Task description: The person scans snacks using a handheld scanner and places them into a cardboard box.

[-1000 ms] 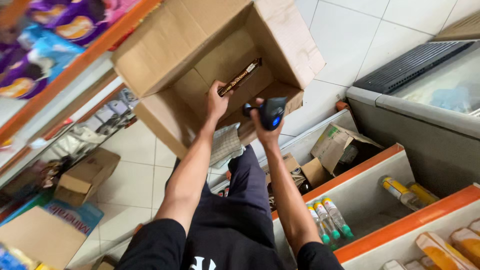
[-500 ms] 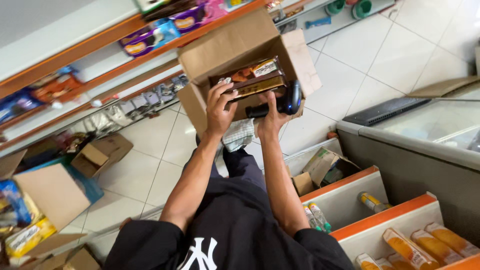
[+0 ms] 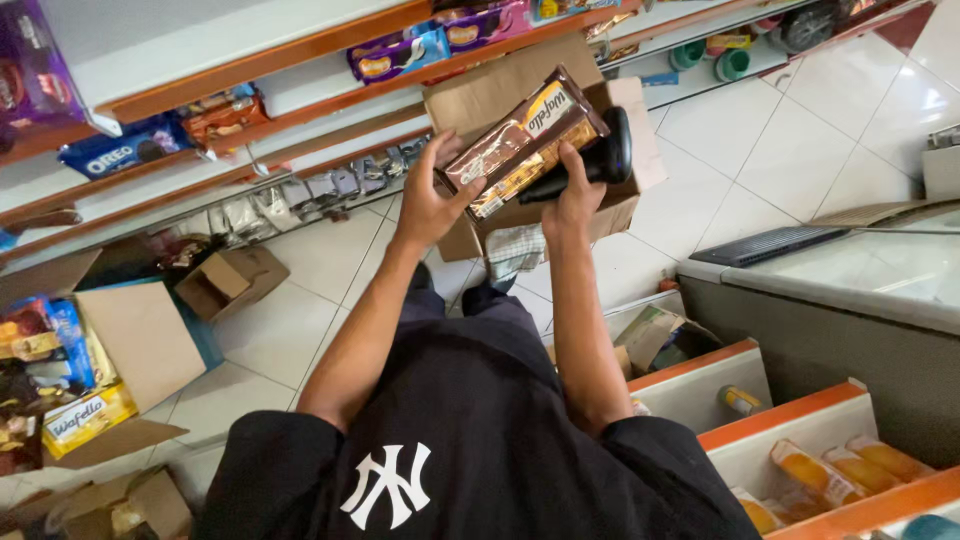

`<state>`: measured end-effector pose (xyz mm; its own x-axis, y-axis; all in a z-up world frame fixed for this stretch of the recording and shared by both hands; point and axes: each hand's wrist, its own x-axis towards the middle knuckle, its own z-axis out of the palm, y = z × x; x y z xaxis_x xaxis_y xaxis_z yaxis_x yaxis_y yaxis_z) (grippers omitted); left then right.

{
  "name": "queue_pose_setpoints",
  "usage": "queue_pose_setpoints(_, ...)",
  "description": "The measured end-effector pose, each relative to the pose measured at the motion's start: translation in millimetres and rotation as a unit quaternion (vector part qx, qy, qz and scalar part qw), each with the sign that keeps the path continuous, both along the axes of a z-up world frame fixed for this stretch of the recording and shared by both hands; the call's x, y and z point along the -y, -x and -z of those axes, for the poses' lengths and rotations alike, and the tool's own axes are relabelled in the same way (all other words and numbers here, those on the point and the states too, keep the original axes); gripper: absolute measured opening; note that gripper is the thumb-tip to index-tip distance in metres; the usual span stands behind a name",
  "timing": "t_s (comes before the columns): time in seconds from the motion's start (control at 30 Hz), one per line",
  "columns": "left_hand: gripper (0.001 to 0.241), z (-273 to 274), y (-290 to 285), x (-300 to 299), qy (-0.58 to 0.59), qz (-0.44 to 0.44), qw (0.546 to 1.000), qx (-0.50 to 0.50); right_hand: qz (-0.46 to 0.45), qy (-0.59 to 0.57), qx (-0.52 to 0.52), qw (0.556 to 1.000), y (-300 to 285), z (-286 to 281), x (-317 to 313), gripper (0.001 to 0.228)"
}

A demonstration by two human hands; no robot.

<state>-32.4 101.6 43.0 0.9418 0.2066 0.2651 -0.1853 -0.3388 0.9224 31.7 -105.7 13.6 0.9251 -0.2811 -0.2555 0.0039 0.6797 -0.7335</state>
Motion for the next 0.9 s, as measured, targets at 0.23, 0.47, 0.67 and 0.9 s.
queue_pose_setpoints(0.23,0.052,28,20,-65,0.338,0.22,0.896,-0.186,-0.117,0.005,-0.005,0.993,19,-20,-41,0.038)
queue_pose_setpoints(0.47,0.057,37,41,-67,0.473,0.092,0.866,-0.133,-0.238,0.227,0.03,0.944,72,-20,-91,0.041)
queue_pose_setpoints(0.67,0.068,25,57,-83,0.501,0.051,0.863,-0.041,-0.185,0.228,0.052,0.955,93,-8,-128,0.042)
queue_pose_setpoints(0.9,0.046,29,64,-96,0.532,-0.008,0.841,-0.104,-0.162,0.198,0.047,0.966,86,-13,-140,0.046)
